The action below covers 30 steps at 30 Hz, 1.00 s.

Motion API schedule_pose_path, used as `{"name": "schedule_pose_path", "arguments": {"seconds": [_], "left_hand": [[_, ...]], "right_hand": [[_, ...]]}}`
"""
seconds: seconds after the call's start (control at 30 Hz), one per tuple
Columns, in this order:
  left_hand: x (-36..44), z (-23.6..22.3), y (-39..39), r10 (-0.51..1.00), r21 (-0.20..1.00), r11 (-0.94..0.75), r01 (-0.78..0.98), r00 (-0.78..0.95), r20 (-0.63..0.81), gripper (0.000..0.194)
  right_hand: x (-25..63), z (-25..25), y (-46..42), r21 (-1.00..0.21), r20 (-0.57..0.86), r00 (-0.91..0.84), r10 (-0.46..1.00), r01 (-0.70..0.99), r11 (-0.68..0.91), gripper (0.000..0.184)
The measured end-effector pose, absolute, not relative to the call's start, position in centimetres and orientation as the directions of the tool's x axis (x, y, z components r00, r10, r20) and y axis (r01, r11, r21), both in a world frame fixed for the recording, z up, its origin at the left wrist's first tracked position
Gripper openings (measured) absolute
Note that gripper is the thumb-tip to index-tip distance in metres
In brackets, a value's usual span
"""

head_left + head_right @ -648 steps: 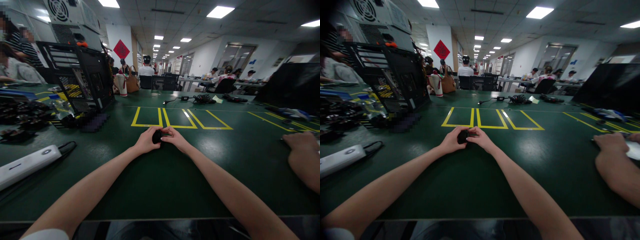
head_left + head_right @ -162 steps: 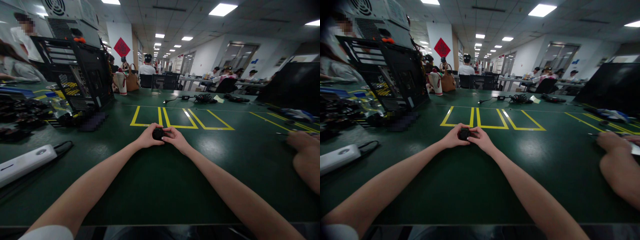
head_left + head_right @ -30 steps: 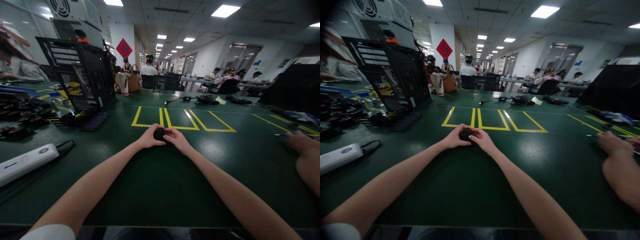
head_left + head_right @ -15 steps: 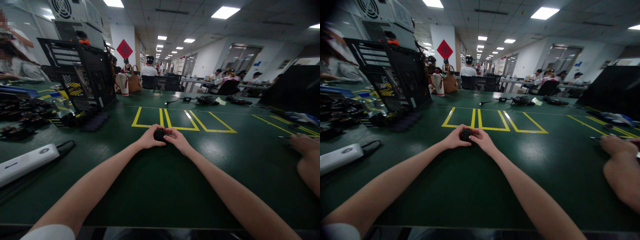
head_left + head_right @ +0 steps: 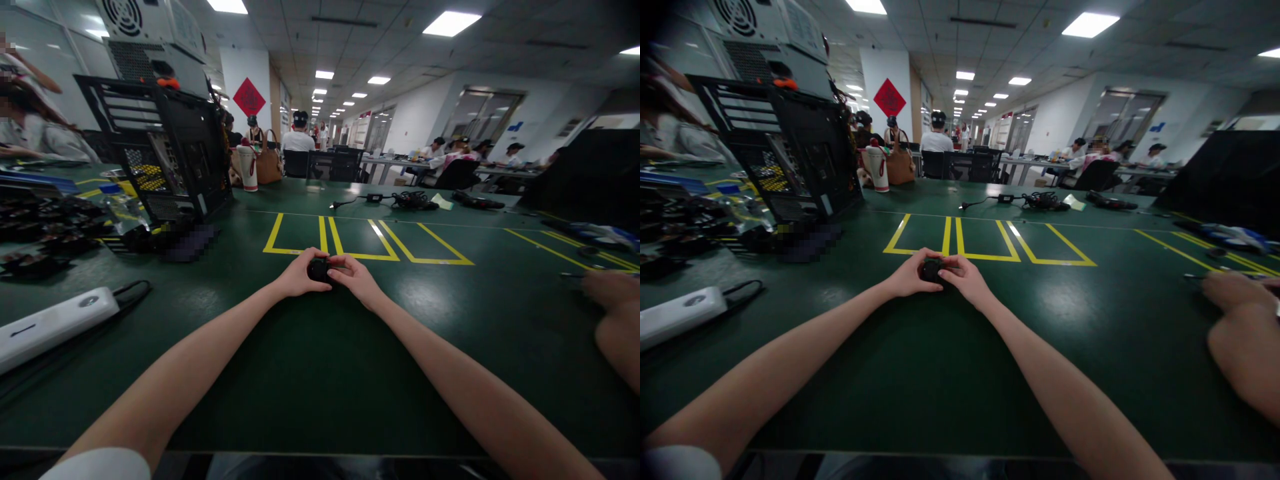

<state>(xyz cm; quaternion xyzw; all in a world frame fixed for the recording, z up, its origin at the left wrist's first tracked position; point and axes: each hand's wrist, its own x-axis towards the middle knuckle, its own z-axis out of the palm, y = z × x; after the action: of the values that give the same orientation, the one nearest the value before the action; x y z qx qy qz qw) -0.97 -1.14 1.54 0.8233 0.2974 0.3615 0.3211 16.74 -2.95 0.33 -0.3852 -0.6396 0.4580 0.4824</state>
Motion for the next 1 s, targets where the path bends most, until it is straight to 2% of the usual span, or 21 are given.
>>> {"name": "schedule_pose_path", "arguments": {"seconds": [0.1,0.3,0.43,0.67,0.83,1.0], "left_hand": [[-0.97,1.39,-1.03,0.718,0.740,-0.622,0.257,0.565,0.407,0.058],[-0.86,1.22,-0.89,0.719,0.738,-0.625,0.254,0.556,0.418,0.057],[-0.90,1.38,-1.00,0.723,0.746,-0.615,0.256,0.561,0.403,0.057],[-0.96,1.50,-1.15,0.728,0.759,-0.604,0.244,0.557,0.400,0.057],[-0.95,1.51,-1.16,0.724,0.744,-0.618,0.254,0.553,0.412,0.056],[-0.91,1.44,-1.05,0.717,0.726,-0.631,0.272,0.561,0.414,0.057]], "right_hand": [[16.81,0.11,-2.87,-0.960,0.249,-0.248,0.936,0.065,0.273,0.031],[16.74,-0.22,-3.15,-0.958,0.281,-0.267,0.922,-0.018,0.287,0.030],[16.75,-0.15,-3.13,-0.960,0.270,-0.246,0.931,0.007,0.280,0.027],[16.89,0.16,-3.07,-0.969,0.221,-0.271,0.937,0.049,0.243,0.036],[16.77,0.21,-3.39,-0.959,0.270,-0.286,0.919,0.006,0.284,0.034],[16.65,0.02,-3.25,-0.960,0.266,-0.249,0.931,0.019,0.279,0.024]]}}
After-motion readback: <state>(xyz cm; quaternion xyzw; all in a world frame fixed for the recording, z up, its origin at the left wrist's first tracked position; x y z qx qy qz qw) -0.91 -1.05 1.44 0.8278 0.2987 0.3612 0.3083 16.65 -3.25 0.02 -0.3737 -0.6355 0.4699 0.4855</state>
